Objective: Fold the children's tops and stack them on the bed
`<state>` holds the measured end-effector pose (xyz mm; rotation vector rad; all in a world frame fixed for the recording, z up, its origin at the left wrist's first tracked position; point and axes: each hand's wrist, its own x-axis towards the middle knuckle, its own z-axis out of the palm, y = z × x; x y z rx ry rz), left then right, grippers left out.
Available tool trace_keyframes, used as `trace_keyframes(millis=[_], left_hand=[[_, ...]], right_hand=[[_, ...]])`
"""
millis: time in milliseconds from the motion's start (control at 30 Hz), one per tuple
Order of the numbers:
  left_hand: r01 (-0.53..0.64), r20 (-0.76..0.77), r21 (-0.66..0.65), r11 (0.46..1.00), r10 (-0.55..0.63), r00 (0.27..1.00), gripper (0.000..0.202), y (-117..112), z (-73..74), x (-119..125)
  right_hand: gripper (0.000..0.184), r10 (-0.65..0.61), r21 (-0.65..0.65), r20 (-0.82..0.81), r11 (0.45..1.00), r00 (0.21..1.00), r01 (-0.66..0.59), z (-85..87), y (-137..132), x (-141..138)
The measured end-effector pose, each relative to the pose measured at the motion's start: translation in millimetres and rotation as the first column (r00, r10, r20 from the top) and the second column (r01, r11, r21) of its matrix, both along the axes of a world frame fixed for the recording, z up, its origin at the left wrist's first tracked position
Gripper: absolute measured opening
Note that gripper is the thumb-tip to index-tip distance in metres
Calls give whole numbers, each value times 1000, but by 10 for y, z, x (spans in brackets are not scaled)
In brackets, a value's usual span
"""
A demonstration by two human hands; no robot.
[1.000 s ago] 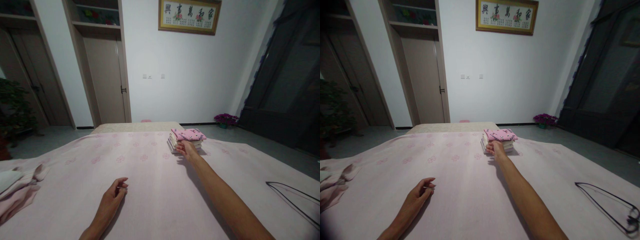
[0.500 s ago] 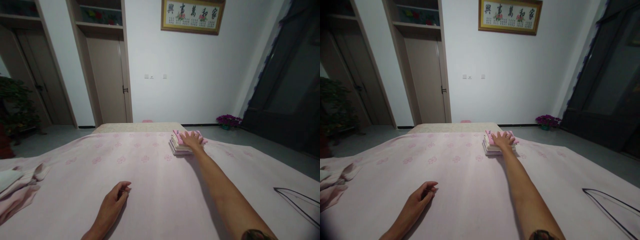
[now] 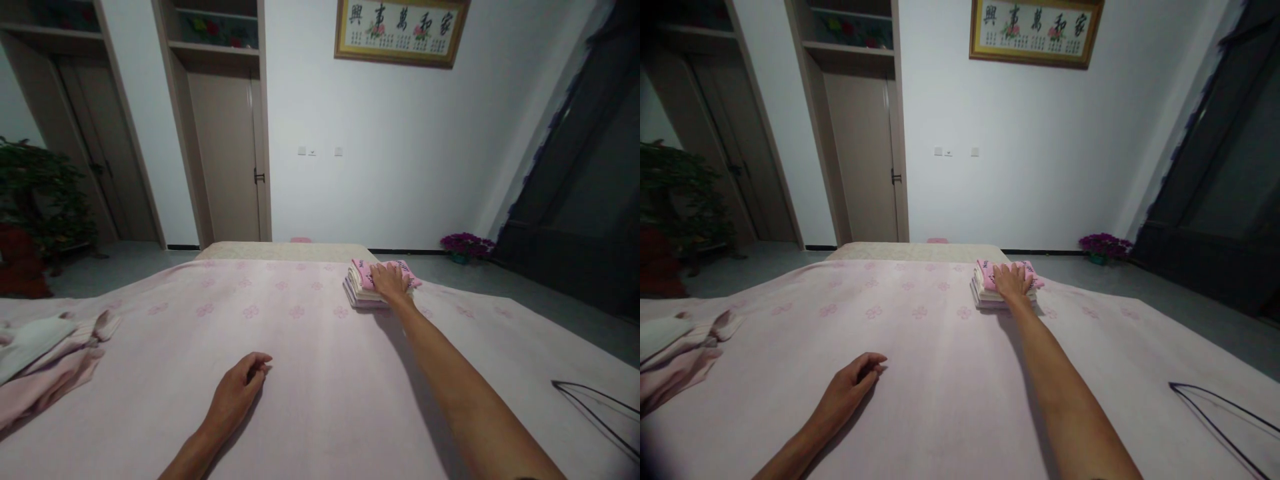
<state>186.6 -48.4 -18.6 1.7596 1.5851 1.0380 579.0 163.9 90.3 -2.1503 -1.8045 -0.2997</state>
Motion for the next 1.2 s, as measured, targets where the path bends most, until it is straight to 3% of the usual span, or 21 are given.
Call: trace_keyframes(millis=[67, 167, 233, 300, 367, 433, 533, 667, 767, 867, 933, 1033, 1133, 1200], left_hand=[[0, -6, 13, 1000, 0, 1000, 31, -11, 11, 4], [0, -1, 18, 1000, 0, 1000, 30, -35, 42, 15], [-3, 2, 23, 1000, 3, 1000, 30, -46, 60, 18], [-2, 9, 31, 1000, 2, 1000, 29, -51, 67, 15], [1, 25, 39, 999, -2, 1000, 29, -51, 63, 7], [4, 49, 55, 998, -7, 999, 28, -51, 49, 0], [-3, 117, 88, 996, -7, 993, 28, -51, 15, -6], [-77, 194, 143, 987, 48, 980, 30, -26, -22, -76], [-182, 149, 255, 950, 147, 978, 36, 21, 7, -297], [-360, 14, 374, 855, 383, 923, 41, 46, 127, -715], [-469, -128, 431, 771, 566, 814, 41, 22, 251, -1070], [-618, -267, 482, 621, 776, 572, 42, -79, 456, -1634], [-753, -225, 544, 370, 929, 293, 45, -215, 617, -2182], [-793, -191, 560, 240, 969, 158, 51, -307, 680, -2518]], right_hand=[[53, 36, 157, -41, 987, 998, -29, -45, -160, -109], [47, 276, 319, -69, 917, 959, -241, -205, -508, -370], [46, 420, 240, -81, 888, 904, -391, -348, -804, -565], [49, 489, 32, -126, 872, 863, -489, -497, -1117, -738], [57, 468, -183, -184, 848, 864, -498, -638, -1404, -872], [60, 465, -276, -209, 816, 860, -508, -766, -1634, -962], [61, 492, -314, -187, 790, 850, -526, -925, -1853, -1032], [59, 515, -233, -76, 824, 854, -517, -1072, -1958, -1054], [56, 512, -186, -35, 840, 858, -509, -1131, -1957, -1045], [54, 519, -146, -10, 845, 855, -515, -1163, -1941, -1033], [53, 522, -121, 1, 847, 853, -518, -1177, -1935, -1030], [53, 522, -96, 18, 850, 853, -518, -1192, -1935, -1031], [53, 522, -80, 24, 851, 852, -519, -1203, -1935, -1032], [53, 522, -75, 22, 851, 853, -519, -1209, -1933, -1032]])
